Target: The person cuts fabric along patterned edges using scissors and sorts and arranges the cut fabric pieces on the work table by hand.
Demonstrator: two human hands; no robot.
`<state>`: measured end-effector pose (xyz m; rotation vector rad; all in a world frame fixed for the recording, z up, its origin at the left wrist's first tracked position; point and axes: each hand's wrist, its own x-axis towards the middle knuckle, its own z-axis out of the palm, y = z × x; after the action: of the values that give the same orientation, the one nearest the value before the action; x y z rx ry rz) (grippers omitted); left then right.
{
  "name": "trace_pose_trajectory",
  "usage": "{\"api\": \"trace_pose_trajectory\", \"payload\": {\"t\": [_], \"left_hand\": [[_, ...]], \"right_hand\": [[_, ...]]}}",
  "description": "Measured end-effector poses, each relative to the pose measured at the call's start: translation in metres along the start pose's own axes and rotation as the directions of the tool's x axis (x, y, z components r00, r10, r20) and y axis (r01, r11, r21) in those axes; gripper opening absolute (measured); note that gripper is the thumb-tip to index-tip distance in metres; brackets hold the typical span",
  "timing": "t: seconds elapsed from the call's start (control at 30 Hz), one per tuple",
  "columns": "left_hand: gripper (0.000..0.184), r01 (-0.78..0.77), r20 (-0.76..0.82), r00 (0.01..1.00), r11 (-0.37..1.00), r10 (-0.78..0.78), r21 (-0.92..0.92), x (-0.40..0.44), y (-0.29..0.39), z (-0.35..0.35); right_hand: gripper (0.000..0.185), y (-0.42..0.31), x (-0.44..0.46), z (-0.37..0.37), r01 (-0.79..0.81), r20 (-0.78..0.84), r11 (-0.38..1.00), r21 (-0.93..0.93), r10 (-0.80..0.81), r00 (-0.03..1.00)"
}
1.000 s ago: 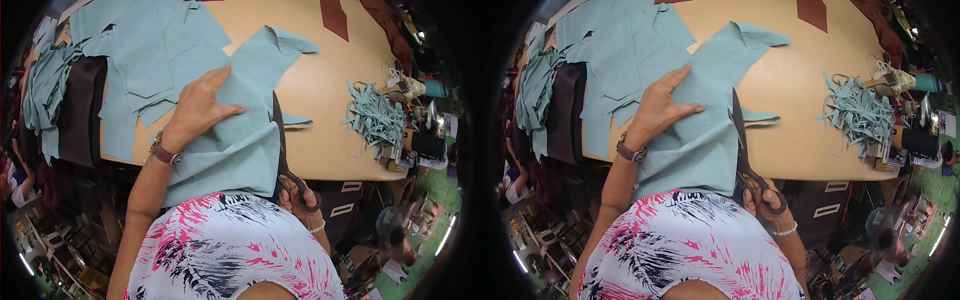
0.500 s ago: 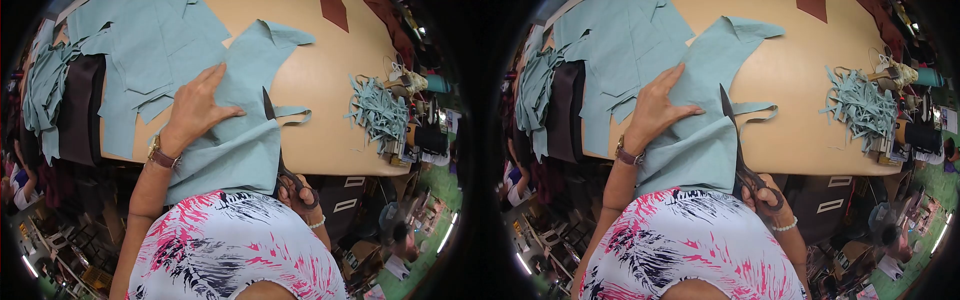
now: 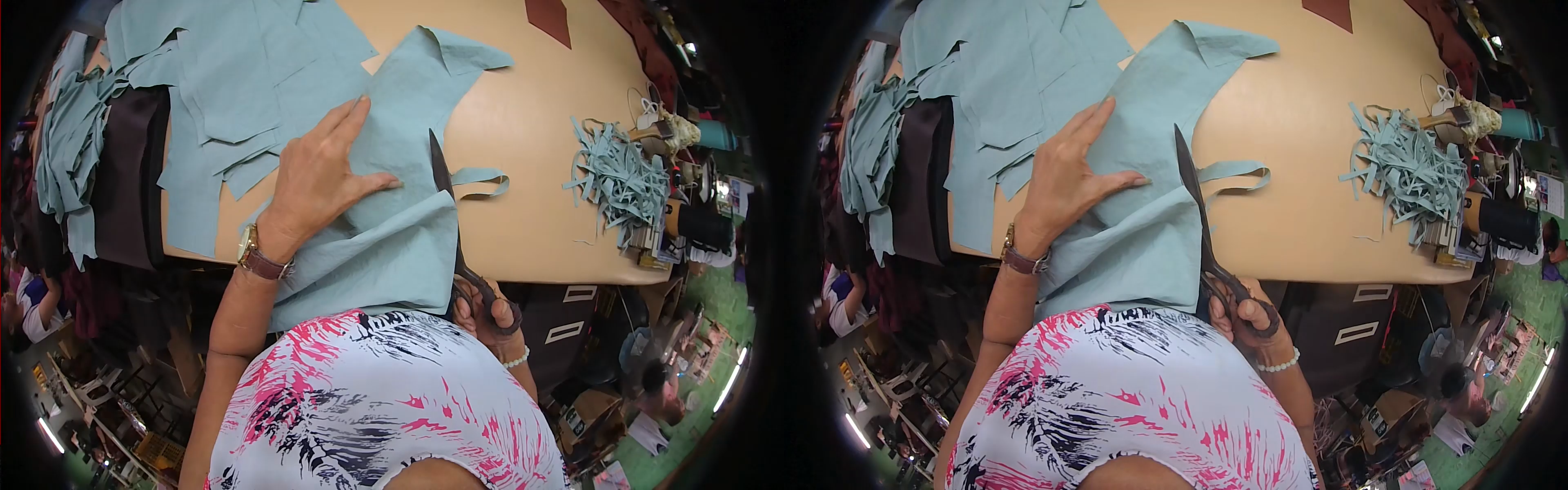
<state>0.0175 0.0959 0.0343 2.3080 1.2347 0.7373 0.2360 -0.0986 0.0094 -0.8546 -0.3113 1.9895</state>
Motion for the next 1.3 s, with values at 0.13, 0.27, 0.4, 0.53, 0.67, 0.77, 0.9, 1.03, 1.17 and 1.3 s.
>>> {"api": "trace_pose_trajectory", "payload": {"t": [0.13, 0.27, 0.4, 0.53, 0.67, 0.77, 0.9, 1.03, 1.17, 1.3], "left_hand": [[0.079, -0.037, -0.04, 0.998, 0.999, 0.038, 0.023, 0.002, -0.001, 0.0], [0.078, -0.03, -0.033, 0.999, 0.999, 0.031, 0.022, 0.003, 0.0, -0.003], [0.078, -0.033, -0.023, 0.999, 0.999, 0.034, 0.035, 0.004, 0.002, -0.006], [0.077, -0.03, -0.013, 0.999, 0.999, 0.031, 0.039, 0.004, 0.005, -0.008], [0.077, -0.023, -0.002, 1.0, 0.998, 0.023, 0.05, 0.004, 0.009, -0.01], [0.076, -0.006, -0.001, 1.0, 0.999, 0.006, 0.042, 0.004, 0.013, -0.012], [0.074, -0.027, -0.038, 0.999, 0.999, 0.029, 0.046, 0.003, 0.011, -0.011], [0.073, -0.024, -0.053, 0.998, 0.999, 0.026, 0.036, 0.003, 0.011, -0.011], [0.072, -0.012, -0.067, 0.998, 1.0, 0.014, 0.027, 0.002, 0.011, -0.01], [0.071, -0.006, -0.091, 0.996, 0.999, 0.009, 0.032, 0.001, 0.012, -0.009]], "right_hand": [[0.055, 0.0, 0.001, 0.0, 0.016, 0.001, 0.999, 0.035, -0.016, 1.0], [0.055, -0.002, 0.0, 0.001, 0.012, 0.007, 1.0, 0.019, -0.013, 1.0], [0.055, -0.004, 0.001, 0.002, -0.007, 0.008, 1.0, -0.017, 0.007, 1.0], [0.055, -0.005, 0.001, 0.003, -0.001, 0.012, 0.999, -0.038, 0.002, 1.0], [0.054, -0.005, 0.002, 0.002, -0.025, 0.019, 0.999, -0.038, 0.025, 0.999], [0.051, -0.005, 0.001, 0.003, -0.032, 0.015, 0.999, -0.032, 0.032, 0.999], [0.049, -0.003, 0.002, 0.006, -0.013, -0.004, 1.0, -0.026, 0.013, 1.0], [0.047, -0.002, 0.002, 0.008, -0.006, -0.015, 1.0, -0.021, 0.006, 1.0], [0.044, 0.0, 0.002, 0.01, 0.003, -0.04, 1.0, -0.006, -0.003, 0.999], [0.042, 0.001, 0.003, 0.01, -0.001, -0.033, 1.0, 0.005, 0.002, 0.999]]}}
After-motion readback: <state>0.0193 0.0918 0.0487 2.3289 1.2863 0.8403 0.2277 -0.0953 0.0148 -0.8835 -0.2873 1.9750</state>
